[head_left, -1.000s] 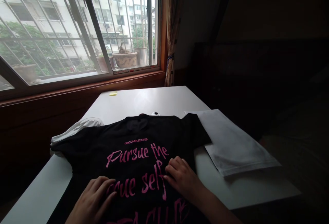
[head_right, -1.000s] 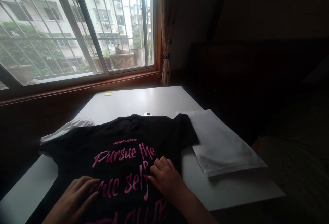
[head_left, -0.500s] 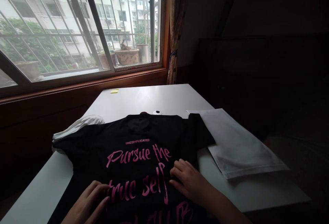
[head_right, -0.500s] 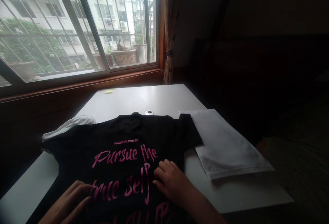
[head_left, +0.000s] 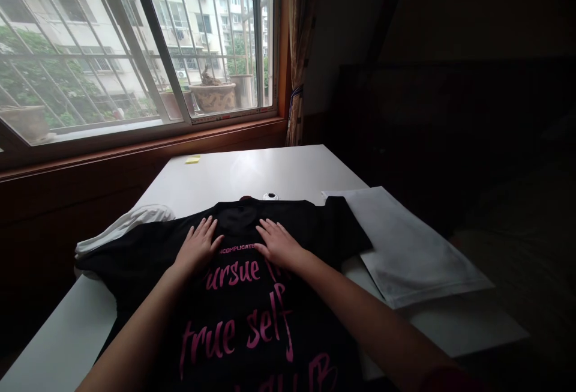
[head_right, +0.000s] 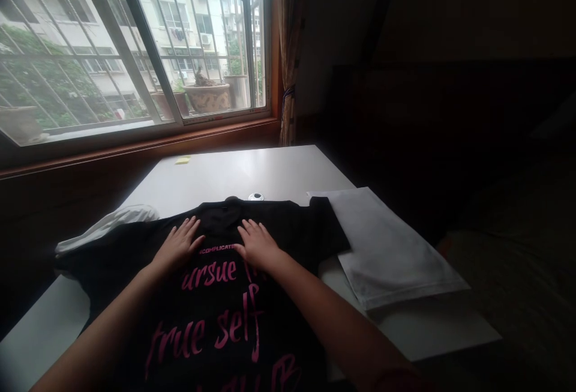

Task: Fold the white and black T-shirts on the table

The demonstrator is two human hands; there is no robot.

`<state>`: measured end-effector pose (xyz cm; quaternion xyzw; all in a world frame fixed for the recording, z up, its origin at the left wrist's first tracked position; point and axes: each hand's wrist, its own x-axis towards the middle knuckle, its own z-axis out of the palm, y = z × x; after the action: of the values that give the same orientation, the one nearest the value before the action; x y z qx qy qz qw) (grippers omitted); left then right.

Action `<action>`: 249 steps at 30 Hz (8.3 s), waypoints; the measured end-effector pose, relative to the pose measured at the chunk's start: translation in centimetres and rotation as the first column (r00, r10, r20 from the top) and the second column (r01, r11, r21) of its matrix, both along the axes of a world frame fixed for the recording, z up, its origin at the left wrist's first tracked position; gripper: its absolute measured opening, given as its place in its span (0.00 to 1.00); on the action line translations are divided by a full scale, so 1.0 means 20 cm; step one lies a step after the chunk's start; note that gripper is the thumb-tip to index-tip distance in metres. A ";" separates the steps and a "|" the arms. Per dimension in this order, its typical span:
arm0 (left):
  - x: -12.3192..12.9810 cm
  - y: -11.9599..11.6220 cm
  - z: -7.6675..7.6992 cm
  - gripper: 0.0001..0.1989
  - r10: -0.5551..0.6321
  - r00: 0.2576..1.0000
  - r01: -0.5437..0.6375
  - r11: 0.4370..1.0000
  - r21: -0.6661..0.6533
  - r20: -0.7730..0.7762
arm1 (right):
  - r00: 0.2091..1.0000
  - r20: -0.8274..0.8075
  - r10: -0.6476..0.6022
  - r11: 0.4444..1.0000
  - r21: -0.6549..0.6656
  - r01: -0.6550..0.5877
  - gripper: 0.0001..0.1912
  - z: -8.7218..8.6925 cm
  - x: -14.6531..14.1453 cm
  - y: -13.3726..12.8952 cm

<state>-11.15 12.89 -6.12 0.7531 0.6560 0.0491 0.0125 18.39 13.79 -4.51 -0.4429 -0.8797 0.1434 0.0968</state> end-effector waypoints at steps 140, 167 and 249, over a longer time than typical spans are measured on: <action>-0.03 0.60 0.27 0.16 0.176 0.984 -0.155 0.935 0.319 -0.038 | 0.664 -0.570 -0.484 0.750 0.120 0.650 0.15 0.01 1.17 0.32; -0.22 0.23 -0.03 0.31 0.134 0.991 -0.134 0.989 0.060 -0.009 | 0.996 -0.037 -0.077 0.990 0.114 0.081 0.29 -0.06 -0.01 0.27; -0.03 0.30 -0.02 0.38 0.152 0.987 -0.153 0.988 -0.033 -0.051 | 0.982 -0.109 0.156 0.987 0.058 -0.151 0.33 0.00 0.14 -0.55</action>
<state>-11.82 18.98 -6.47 0.7013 0.7126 0.0193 0.0067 21.24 2.78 -4.44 -0.3624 -0.9077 0.1535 0.1458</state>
